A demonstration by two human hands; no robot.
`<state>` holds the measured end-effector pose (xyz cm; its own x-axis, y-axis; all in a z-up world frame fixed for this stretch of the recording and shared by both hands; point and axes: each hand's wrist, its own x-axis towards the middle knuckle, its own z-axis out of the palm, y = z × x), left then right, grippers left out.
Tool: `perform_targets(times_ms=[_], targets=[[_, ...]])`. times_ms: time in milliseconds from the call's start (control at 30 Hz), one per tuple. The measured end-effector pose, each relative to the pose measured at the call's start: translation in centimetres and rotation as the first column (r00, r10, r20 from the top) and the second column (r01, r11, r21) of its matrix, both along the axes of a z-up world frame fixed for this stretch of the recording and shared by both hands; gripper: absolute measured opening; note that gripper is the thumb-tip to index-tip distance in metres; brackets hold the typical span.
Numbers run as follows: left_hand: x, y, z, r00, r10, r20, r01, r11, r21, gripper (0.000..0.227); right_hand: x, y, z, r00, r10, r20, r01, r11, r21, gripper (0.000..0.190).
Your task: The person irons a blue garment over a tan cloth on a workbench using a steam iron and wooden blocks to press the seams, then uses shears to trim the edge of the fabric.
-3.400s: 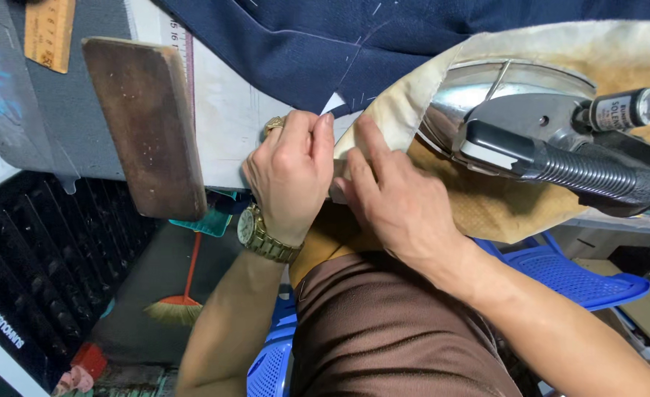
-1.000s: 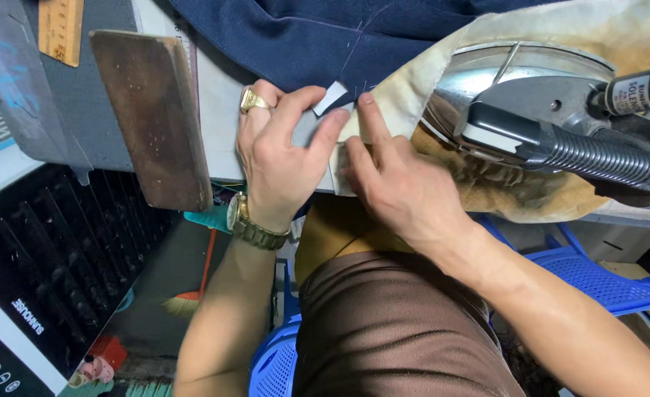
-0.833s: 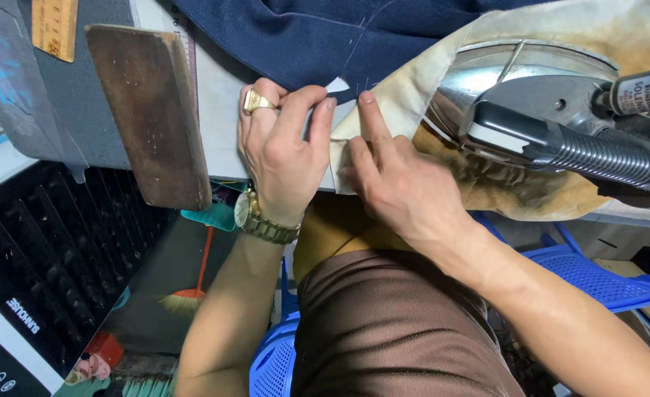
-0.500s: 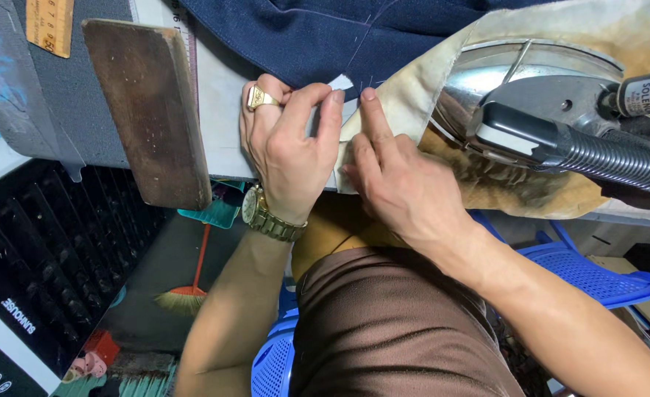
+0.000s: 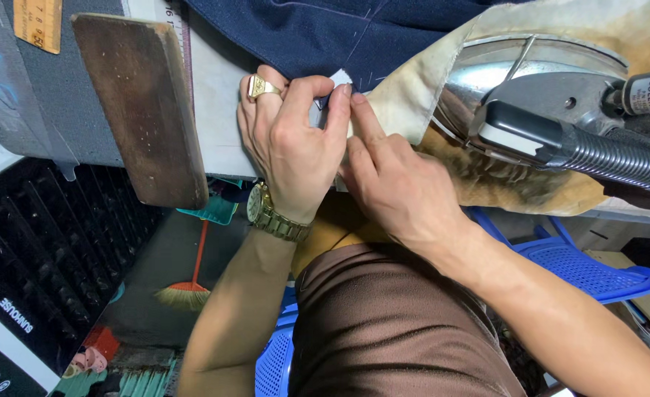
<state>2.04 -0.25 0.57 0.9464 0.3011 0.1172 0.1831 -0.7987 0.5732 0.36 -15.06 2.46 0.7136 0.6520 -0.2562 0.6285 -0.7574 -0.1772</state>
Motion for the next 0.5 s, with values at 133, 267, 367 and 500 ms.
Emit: perform_targets(times_ms=[133,267,367,500], targets=[[0.05,0.10,0.17,1.000,-0.008,-0.018,0.007,1.000,-0.028,0.010,-0.02,0.04,-0.41,0.997,0.049,0.061,-0.048,0.999,-0.022,0.024],[-0.11,0.29,0.16,0.999,-0.025,-0.039,0.024,0.999,-0.030,0.009,-0.10,-0.36,0.36,0.998,-0.022,-0.059,0.024,0.999,0.023,0.031],[-0.03,0.10,-0.12,1.000,-0.001,-0.004,0.001,0.999,-0.041,0.010,0.28,0.13,0.28,0.986,-0.058,-0.154,0.059,0.998,0.002,0.033],[-0.12,0.17,-0.02,1.000,0.000,-0.022,-0.002,0.999,-0.050,0.009,-0.24,0.07,-0.37,0.999,0.022,0.023,-0.021,0.998,-0.056,0.032]])
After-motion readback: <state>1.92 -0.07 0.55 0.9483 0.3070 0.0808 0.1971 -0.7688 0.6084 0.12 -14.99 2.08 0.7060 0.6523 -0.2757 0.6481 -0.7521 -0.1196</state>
